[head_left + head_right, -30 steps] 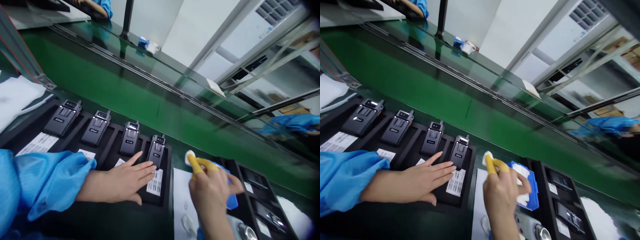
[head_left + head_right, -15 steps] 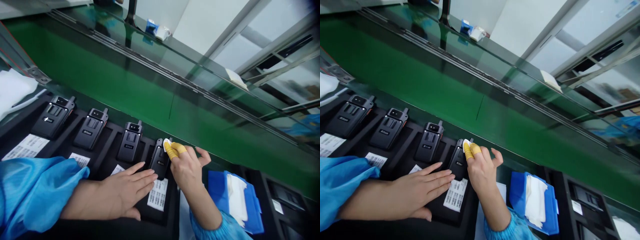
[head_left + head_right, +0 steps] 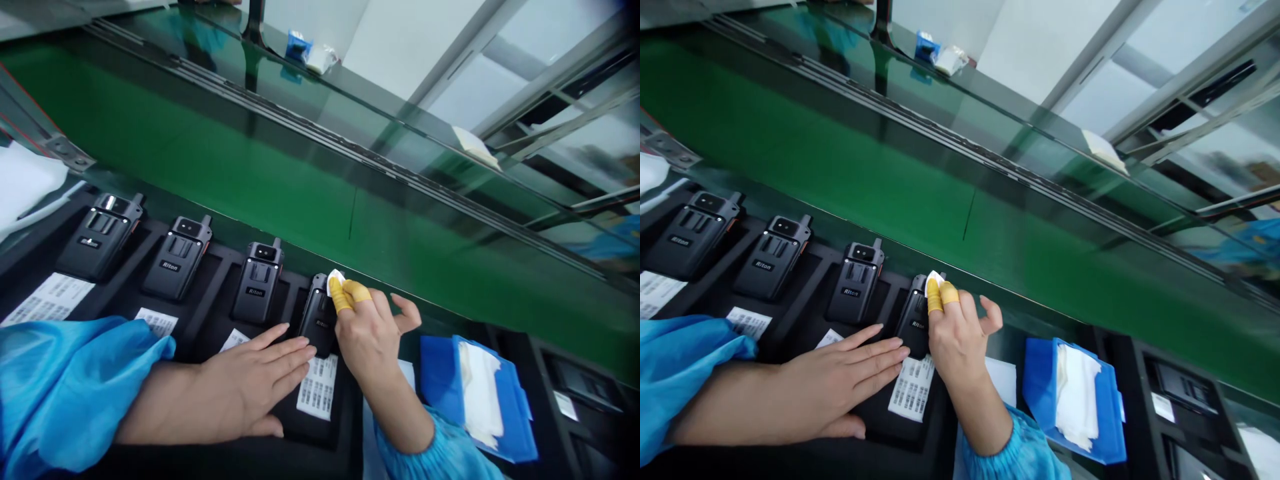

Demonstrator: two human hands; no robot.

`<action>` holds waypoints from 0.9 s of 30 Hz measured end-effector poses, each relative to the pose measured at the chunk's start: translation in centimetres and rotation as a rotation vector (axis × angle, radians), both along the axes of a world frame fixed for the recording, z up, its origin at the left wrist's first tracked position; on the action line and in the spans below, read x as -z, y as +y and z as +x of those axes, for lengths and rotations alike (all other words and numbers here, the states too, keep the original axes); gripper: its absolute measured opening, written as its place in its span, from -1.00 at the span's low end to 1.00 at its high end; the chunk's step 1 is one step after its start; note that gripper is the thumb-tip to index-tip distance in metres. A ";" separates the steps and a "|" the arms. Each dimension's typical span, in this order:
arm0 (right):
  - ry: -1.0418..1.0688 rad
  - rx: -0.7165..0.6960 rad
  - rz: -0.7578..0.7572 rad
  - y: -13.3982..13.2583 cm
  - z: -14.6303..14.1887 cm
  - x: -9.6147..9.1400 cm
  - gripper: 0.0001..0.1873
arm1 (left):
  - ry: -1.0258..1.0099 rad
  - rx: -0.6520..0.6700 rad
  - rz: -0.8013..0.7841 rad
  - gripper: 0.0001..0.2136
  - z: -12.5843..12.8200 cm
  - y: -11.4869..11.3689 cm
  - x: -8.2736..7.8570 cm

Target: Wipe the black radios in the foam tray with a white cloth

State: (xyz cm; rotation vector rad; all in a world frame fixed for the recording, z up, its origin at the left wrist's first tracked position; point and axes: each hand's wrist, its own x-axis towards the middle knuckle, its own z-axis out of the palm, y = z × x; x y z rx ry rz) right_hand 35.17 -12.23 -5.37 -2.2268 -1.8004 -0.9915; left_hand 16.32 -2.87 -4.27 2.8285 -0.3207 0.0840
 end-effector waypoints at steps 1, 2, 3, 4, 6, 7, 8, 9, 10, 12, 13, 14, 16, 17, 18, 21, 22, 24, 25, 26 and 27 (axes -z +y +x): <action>0.006 0.011 -0.001 -0.3 0.2 0.1 -0.75 | -0.001 0.000 -0.001 -0.42 0.0 0.0 0.0; 0.017 0.023 0.008 -0.7 0.4 0.2 -0.74 | -0.003 0.000 -0.001 -0.42 0.0 0.0 0.0; 0.030 0.035 0.017 -1.2 0.6 0.2 -0.73 | -0.007 0.000 -0.001 -0.42 0.0 0.0 0.0; 0.045 0.047 0.033 -1.7 0.8 0.3 -0.72 | -0.013 -0.002 0.000 -0.41 0.0 0.0 0.0; 0.074 0.060 0.046 -2.9 0.9 0.2 -0.71 | -0.029 -0.009 0.001 -0.40 0.0 0.0 0.0; 0.086 0.060 0.047 -3.4 0.7 0.1 -0.71 | -0.037 -0.012 0.001 -0.39 0.0 -0.1 0.1; 0.096 0.058 0.043 -3.9 0.4 -0.1 -0.72 | -0.045 -0.016 0.001 -0.39 0.0 -0.1 0.1; 0.105 0.053 0.039 -4.3 0.0 -0.2 -0.74 | -0.050 -0.019 0.002 -0.38 0.0 -0.1 0.1; 0.111 0.045 0.036 -4.6 -0.5 -0.2 -0.76 | -0.054 -0.017 0.005 -0.38 0.0 -0.1 0.2; 0.119 0.017 0.035 -4.7 -1.8 -0.1 -0.74 | -0.057 -0.015 0.019 -0.39 0.0 -0.2 0.2; 0.123 -0.007 0.033 -4.7 -2.4 0.0 -0.71 | -0.056 -0.016 0.028 -0.39 0.0 -0.2 0.2; 0.129 -0.034 0.035 -4.5 -3.0 0.2 -0.70 | -0.055 -0.018 0.035 -0.39 0.1 -0.2 0.2; 0.140 -0.075 0.033 -4.1 -3.8 0.6 -0.72 | -0.052 -0.020 0.039 -0.39 0.1 -0.2 0.1; 0.145 -0.081 0.029 -3.9 -4.0 0.8 -0.72 | -0.049 -0.021 0.037 -0.39 0.2 -0.2 0.1; 0.153 -0.079 0.020 -3.8 -4.1 0.9 -0.72 | -0.044 -0.020 0.035 -0.38 0.2 -0.2 0.0; 0.169 -0.054 0.001 -3.9 -4.0 1.0 -0.70 | -0.012 -0.012 0.030 -0.39 0.3 -0.2 0.0; 0.165 -0.046 0.005 -4.1 -3.9 1.0 -0.70 | -0.001 -0.008 0.027 -0.40 0.3 -0.1 0.0; 0.146 -0.031 0.008 -4.7 -3.6 1.1 -0.71 | 0.010 -0.003 0.015 -0.40 0.3 -0.1 0.0; 0.138 -0.020 0.005 -5.0 -3.5 1.1 -0.71 | 0.010 -0.002 0.009 -0.40 0.2 -0.1 0.0; 0.132 -0.005 0.002 -5.3 -3.3 1.1 -0.70 | 0.010 -0.002 0.005 -0.41 0.2 -0.1 0.0; 0.125 0.011 0.004 -5.6 -3.1 1.1 -0.70 | 0.008 -0.005 0.003 -0.41 0.2 -0.1 0.0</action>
